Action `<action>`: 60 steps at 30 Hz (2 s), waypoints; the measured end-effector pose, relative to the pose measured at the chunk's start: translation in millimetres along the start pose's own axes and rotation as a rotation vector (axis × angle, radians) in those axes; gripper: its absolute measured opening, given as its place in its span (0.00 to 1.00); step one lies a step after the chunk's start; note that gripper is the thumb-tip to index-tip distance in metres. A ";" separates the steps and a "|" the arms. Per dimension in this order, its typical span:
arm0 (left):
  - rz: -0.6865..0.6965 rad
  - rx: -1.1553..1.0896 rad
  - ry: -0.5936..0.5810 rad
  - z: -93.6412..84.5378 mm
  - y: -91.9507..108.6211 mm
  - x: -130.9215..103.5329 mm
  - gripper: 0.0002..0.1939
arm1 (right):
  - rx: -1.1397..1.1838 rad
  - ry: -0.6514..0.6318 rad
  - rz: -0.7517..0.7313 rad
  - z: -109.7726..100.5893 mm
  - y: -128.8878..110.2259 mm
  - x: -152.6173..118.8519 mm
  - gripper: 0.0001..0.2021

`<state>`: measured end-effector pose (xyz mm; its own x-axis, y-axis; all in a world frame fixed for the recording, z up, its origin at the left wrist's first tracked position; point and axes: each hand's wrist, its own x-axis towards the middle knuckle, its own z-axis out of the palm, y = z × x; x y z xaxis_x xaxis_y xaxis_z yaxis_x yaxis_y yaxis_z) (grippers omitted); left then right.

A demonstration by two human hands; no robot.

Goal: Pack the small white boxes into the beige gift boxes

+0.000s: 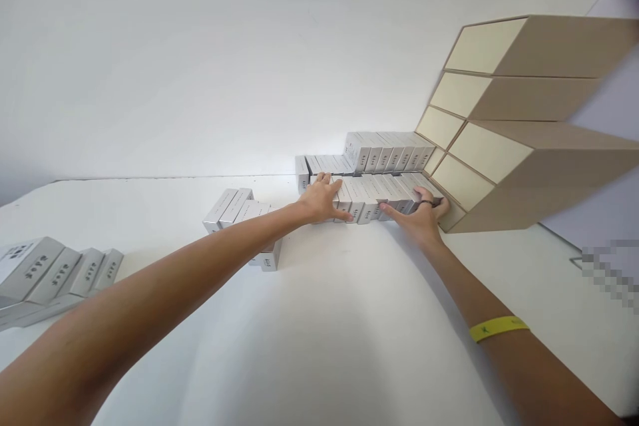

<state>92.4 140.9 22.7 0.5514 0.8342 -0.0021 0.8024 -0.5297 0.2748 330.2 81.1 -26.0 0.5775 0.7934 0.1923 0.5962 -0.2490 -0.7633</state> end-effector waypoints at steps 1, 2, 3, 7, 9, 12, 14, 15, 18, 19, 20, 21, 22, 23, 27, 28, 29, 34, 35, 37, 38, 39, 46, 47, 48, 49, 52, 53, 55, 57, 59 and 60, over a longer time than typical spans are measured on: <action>-0.007 0.000 -0.003 0.7 2.2 0.4 0.53 | -0.001 -0.014 0.014 -1.1 -1.3 -0.2 0.55; -0.019 0.000 -0.004 1.4 4.4 0.8 0.54 | -0.002 -0.034 0.031 -2.0 -3.0 -0.3 0.56; -0.034 0.002 -0.003 2.1 6.6 1.4 0.53 | -0.005 -0.056 0.048 -2.6 -4.8 -0.5 0.56; -0.108 0.023 0.020 3.9 14.3 5.1 0.48 | -0.030 -0.086 0.077 -2.9 -11.1 -0.6 0.61; -0.133 0.042 0.037 4.6 17.0 7.6 0.48 | -0.041 -0.075 0.080 -2.6 -12.1 -0.7 0.66; -0.157 0.080 0.068 7.6 19.8 11.6 0.52 | -0.045 -0.053 0.072 -2.1 -11.4 -1.0 0.69; -0.172 0.098 0.084 10.7 21.3 14.3 0.55 | -0.036 -0.045 0.065 -1.5 -10.7 -0.8 0.68; -0.178 0.103 0.090 12.3 22.0 15.7 0.55 | -0.028 -0.042 0.061 -1.1 -10.3 -0.5 0.67; -0.197 0.102 0.097 15.9 24.0 19.4 0.54 | -0.007 -0.027 0.048 0.0 -9.2 0.6 0.64; -0.201 0.100 0.096 16.4 24.6 20.2 0.53 | -0.005 -0.024 0.045 0.3 -8.5 0.7 0.63; -0.204 0.096 0.095 16.5 25.1 20.8 0.53 | -0.005 -0.022 0.042 0.6 -7.7 0.5 0.62; -0.204 0.094 0.093 16.3 25.5 21.2 0.53 | -0.008 -0.021 0.039 0.9 -6.8 -0.2 0.61; -0.202 0.092 0.092 15.8 25.8 21.2 0.52 | -0.011 -0.020 0.036 1.4 -5.7 -1.4 0.60; -0.198 0.090 0.090 15.0 26.0 21.0 0.52 | -0.014 -0.020 0.032 2.0 -4.7 -3.1 0.60; -0.184 0.088 0.078 12.0 24.8 18.8 0.50 | -0.025 0.001 -0.021 6.2 -2.3 -15.7 0.53; -0.175 0.090 0.075 11.7 24.0 18.0 0.50 | -0.029 0.012 -0.041 7.5 -2.3 -19.9 0.50; -0.162 0.092 0.073 11.5 22.9 17.2 0.49 | -0.031 0.026 -0.059 8.8 -2.6 -24.0 0.47; -0.101 0.105 0.068 11.3 16.3 13.5 0.47 | 0.009 0.079 -0.071 12.5 -7.3 -37.5 0.38; -0.093 0.107 0.066 10.8 15.3 13.0 0.46 | 0.027 0.074 -0.067 13.0 -8.9 -37.8 0.37; -0.079 0.107 0.057 9.2 14.1 12.3 0.45 | 0.063 0.047 -0.059 14.6 -12.3 -36.2 0.34; -0.072 0.105 0.051 8.3 13.6 12.0 0.44 | 0.078 0.031 -0.052 15.5 -14.0 -34.6 0.33; -0.064 0.102 0.043 7.4 13.2 11.8 0.44 | 0.089 0.019 -0.044 16.2 -15.5 -32.6 0.33; -0.040 0.059 -0.005 4.6 9.8 12.1 0.45 | 0.125 -0.005 0.019 8.6 -13.1 -37.3 0.34; -0.041 0.051 -0.013 4.3 9.3 12.3 0.45 | 0.124 -0.024 0.024 7.1 -12.8 -43.9 0.34; -0.040 0.043 -0.021 3.8 8.7 12.4 0.45 | 0.123 -0.052 0.021 6.4 -13.6 -51.9 0.33; -0.037 0.035 -0.029 3.1 8.1 12.5 0.45 | 0.122 -0.093 0.006 6.9 -15.5 -60.6 0.33; -0.014 0.011 -0.051 0.3 6.0 12.2 0.45 | 0.131 -0.251 -0.086 14.8 -27.7 -84.5 0.35; -0.007 0.003 -0.056 -0.6 5.1 11.9 0.44 | 0.134 -0.297 -0.111 18.8 -32.8 -89.9 0.37; 0.000 -0.013 -0.063 -2.0 3.3 11.4 0.44 | 0.135 -0.358 -0.134 26.1 -41.9 -96.0 0.42; 0.001 -0.034 -0.063 -2.4 1.4 11.2 0.46 | 0.130 -0.387 -0.132 29.8 -47.2 -97.8 0.46; 0.004 -0.064 -0.050 -2.1 0.0 11.6 0.49 | 0.122 -0.397 -0.125 29.1 -48.0 -98.1 0.47; 0.004 -0.083 -0.035 -1.9 -0.3 11.8 0.49 | 0.119 -0.395 -0.122 27.5 -47.5 -98.3 0.46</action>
<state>98.3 151.1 24.5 0.5637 0.8252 -0.0339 0.7790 -0.5176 0.3539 229.8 30.2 -25.6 0.2350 0.9706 0.0524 0.5650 -0.0925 -0.8199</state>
